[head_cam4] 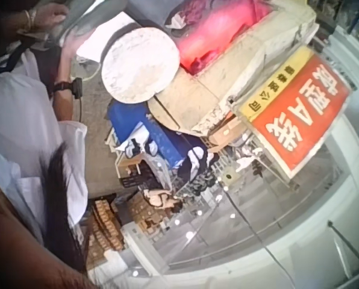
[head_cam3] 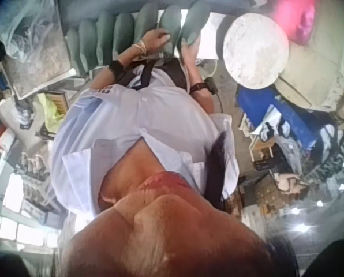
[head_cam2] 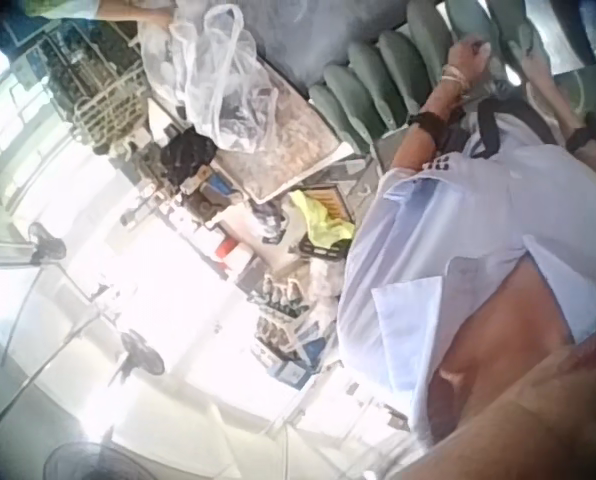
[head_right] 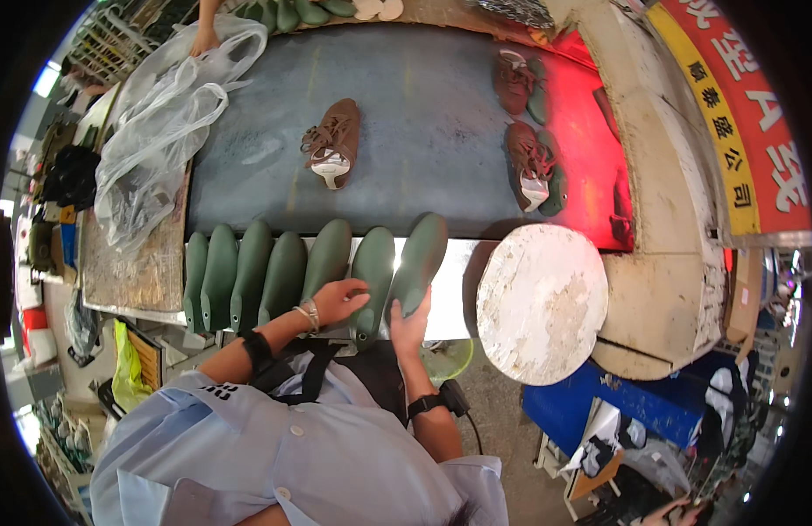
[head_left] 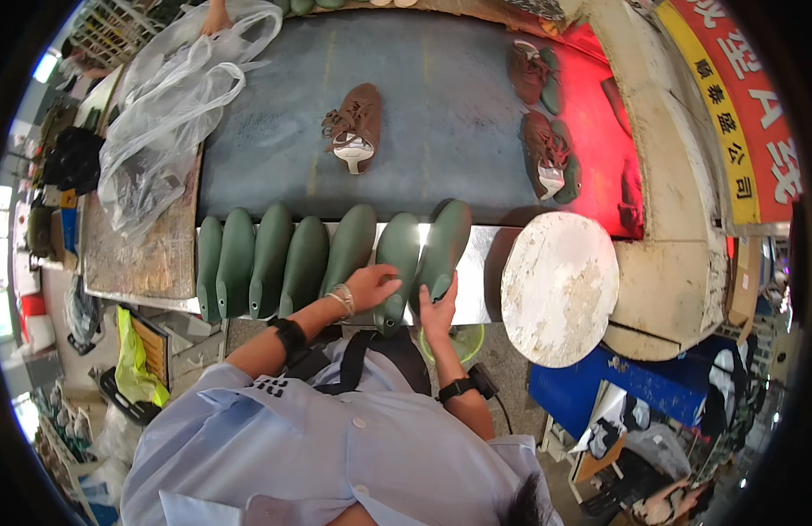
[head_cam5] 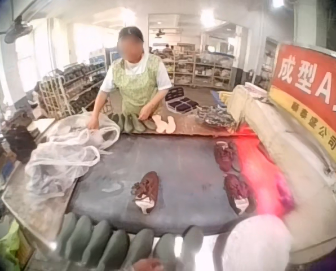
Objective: Picking up shoe lasts from a mobile rack and placing them onto a conveyor belt workstation for production.
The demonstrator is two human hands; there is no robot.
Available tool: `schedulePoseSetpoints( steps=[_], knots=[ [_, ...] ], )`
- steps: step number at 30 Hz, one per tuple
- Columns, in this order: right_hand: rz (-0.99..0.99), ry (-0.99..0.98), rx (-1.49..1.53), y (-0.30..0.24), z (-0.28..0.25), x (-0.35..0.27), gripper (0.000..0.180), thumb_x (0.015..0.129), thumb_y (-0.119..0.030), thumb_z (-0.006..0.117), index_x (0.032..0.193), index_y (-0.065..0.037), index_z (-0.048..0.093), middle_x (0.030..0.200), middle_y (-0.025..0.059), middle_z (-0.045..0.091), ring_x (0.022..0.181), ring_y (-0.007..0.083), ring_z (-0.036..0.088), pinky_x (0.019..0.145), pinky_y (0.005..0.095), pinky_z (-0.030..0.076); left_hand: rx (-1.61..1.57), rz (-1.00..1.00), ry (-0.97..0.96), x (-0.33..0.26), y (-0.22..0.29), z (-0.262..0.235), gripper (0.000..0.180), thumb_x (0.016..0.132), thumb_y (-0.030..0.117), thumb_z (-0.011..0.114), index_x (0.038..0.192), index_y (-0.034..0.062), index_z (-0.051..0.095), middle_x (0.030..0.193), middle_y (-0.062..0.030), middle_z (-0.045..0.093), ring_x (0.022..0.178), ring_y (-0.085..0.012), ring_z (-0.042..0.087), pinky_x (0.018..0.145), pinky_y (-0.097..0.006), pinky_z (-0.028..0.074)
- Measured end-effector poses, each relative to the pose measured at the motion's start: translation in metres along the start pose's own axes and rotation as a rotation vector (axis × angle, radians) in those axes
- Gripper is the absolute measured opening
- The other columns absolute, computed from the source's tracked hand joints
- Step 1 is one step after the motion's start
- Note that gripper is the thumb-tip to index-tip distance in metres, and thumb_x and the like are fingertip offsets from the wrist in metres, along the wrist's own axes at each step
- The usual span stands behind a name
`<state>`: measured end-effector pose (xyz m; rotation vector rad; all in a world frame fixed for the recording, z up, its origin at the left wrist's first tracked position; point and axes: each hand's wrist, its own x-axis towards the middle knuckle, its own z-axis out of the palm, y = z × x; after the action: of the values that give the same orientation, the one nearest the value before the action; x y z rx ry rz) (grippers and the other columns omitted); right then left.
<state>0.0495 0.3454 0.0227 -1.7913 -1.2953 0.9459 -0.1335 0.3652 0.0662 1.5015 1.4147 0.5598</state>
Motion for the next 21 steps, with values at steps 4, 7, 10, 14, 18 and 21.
schedulePoseSetpoints(
  steps=[4,7,10,14,18,21],
  knots=[
    [0.334,-0.146,0.343,-0.039,-0.025,0.018,0.054,0.078,-0.016,0.063,0.123,0.0,0.038,0.111,0.0133,0.052,0.098,0.0214,0.053,0.084,0.0316,0.043,-0.184,-0.029,-0.088,-0.026,-0.017,-0.086,0.027,0.085,0.016,0.055,0.104,-0.0024,0.053,0.086,-0.0109,0.061,0.076,-0.0157,0.061,0.068,-0.027,0.049],
    [0.543,-0.244,0.582,-0.085,-0.046,0.032,0.045,0.078,-0.017,0.063,0.117,-0.002,0.044,0.106,0.0095,0.055,0.091,0.0193,0.056,0.075,0.0338,0.048,-0.506,-0.071,0.151,-0.054,-0.031,-0.142,0.025,0.088,0.012,0.051,0.106,-0.0036,0.051,0.092,-0.0083,0.06,0.081,-0.0138,0.059,0.071,-0.025,0.049],
    [0.543,-0.314,0.594,-0.119,-0.043,0.054,0.045,0.079,-0.019,0.063,0.116,-0.001,0.045,0.104,0.0094,0.055,0.092,0.0211,0.056,0.072,0.0388,0.05,-0.476,-0.155,0.291,-0.09,-0.054,-0.192,0.025,0.087,0.014,0.052,0.105,-0.0041,0.052,0.087,-0.0092,0.062,0.078,-0.0135,0.061,0.07,-0.025,0.049],
    [0.485,-0.469,0.4,-0.16,-0.019,0.124,0.044,0.077,-0.018,0.062,0.116,-0.003,0.046,0.101,0.008,0.056,0.089,0.0209,0.058,0.071,0.037,0.05,-0.466,-0.242,0.479,-0.137,-0.088,-0.222,0.023,0.087,0.013,0.051,0.103,-0.0034,0.053,0.087,-0.01,0.061,0.076,-0.0144,0.06,0.069,-0.025,0.049],
    [0.091,-0.577,-0.027,-0.19,0.023,0.25,0.044,0.075,-0.013,0.062,0.115,-0.002,0.047,0.103,0.0119,0.057,0.091,0.0254,0.057,0.079,0.0367,0.047,-0.455,-0.362,0.685,-0.162,-0.067,-0.218,0.022,0.088,0.013,0.05,0.102,-0.0032,0.053,0.085,-0.0096,0.061,0.074,-0.014,0.06,0.066,-0.025,0.05],
    [-0.396,-0.709,-0.498,-0.243,0.07,0.345,0.053,0.072,-0.012,0.062,0.12,-0.003,0.042,0.116,0.0165,0.051,0.101,0.0302,0.052,0.087,0.0387,0.041,-0.523,-0.484,0.837,-0.17,-0.061,-0.194,0.023,0.089,0.016,0.049,0.101,-0.0023,0.054,0.083,-0.0097,0.062,0.072,-0.0141,0.061,0.065,-0.025,0.05]
  ],
)
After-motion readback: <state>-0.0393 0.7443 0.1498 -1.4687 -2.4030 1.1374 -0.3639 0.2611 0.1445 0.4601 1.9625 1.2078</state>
